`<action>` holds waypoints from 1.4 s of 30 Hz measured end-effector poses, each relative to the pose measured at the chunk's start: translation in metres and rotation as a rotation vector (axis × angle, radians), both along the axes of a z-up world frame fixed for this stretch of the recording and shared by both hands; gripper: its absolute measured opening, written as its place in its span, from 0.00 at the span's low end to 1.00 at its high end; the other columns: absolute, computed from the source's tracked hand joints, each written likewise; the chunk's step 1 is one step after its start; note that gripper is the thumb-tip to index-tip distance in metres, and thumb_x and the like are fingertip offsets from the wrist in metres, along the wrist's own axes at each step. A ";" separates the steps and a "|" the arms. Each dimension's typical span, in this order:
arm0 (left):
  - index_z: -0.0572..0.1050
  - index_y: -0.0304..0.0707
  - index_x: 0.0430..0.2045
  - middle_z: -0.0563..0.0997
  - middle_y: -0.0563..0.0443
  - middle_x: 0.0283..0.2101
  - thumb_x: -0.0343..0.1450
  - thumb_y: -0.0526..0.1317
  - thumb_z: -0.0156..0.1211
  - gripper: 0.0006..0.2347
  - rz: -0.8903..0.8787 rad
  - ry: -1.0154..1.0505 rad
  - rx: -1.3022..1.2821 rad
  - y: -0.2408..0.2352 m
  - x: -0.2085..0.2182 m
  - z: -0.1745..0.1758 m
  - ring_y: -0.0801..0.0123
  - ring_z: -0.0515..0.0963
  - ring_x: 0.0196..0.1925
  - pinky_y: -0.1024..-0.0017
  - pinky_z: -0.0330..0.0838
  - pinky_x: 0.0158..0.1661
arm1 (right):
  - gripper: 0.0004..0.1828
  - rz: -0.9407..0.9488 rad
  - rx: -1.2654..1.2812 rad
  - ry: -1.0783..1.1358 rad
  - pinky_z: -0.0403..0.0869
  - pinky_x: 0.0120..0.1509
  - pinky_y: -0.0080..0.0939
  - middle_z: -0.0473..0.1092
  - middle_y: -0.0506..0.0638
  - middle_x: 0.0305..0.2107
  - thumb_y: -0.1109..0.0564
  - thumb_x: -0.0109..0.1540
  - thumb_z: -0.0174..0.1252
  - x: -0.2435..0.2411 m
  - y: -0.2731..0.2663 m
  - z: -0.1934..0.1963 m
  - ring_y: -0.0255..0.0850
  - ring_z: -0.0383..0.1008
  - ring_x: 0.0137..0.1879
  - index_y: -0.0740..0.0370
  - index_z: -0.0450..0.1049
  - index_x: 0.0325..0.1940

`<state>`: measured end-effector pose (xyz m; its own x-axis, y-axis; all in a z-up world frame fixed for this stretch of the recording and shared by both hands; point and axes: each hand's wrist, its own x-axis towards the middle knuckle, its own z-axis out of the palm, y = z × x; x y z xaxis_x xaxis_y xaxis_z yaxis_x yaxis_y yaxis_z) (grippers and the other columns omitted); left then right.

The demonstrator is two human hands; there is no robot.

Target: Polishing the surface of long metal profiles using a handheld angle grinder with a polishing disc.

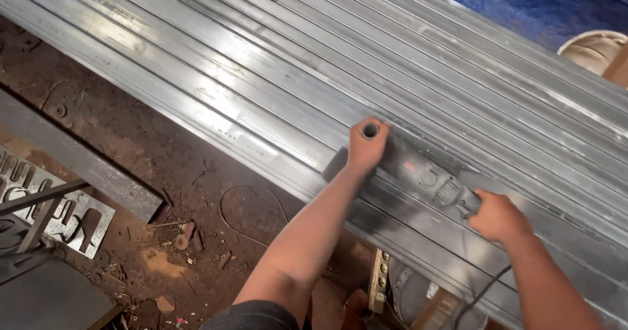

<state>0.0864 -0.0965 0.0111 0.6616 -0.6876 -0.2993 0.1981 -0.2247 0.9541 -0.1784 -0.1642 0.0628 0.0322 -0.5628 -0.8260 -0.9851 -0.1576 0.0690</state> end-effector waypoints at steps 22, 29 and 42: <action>0.70 0.44 0.13 0.70 0.58 0.13 0.68 0.35 0.59 0.11 0.131 -0.140 0.085 0.024 0.238 0.005 0.78 0.67 0.18 0.78 0.64 0.26 | 0.43 0.129 0.024 -0.283 0.70 0.71 0.58 0.68 0.63 0.64 0.56 0.53 0.58 0.238 0.015 -0.032 0.56 0.67 0.71 0.60 0.63 0.75; 0.70 0.43 0.13 0.70 0.57 0.13 0.69 0.35 0.59 0.11 0.108 -0.109 0.096 0.025 0.187 0.009 0.78 0.68 0.20 0.78 0.66 0.27 | 0.41 0.162 0.009 -0.276 0.72 0.69 0.60 0.68 0.67 0.63 0.59 0.54 0.56 0.189 0.014 -0.023 0.60 0.68 0.70 0.65 0.63 0.75; 0.71 0.43 0.13 0.70 0.58 0.15 0.68 0.34 0.58 0.11 -0.053 -0.013 0.032 0.019 -0.017 -0.001 0.79 0.68 0.23 0.76 0.66 0.27 | 0.37 0.012 -0.017 -0.180 0.76 0.67 0.61 0.74 0.69 0.58 0.63 0.53 0.55 0.001 0.039 0.029 0.63 0.73 0.66 0.63 0.70 0.69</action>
<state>0.0697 -0.0776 0.0096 0.6289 -0.7116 -0.3132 0.1724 -0.2651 0.9487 -0.1778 -0.1254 0.0920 0.1851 -0.5755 -0.7966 -0.9799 -0.1696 -0.1052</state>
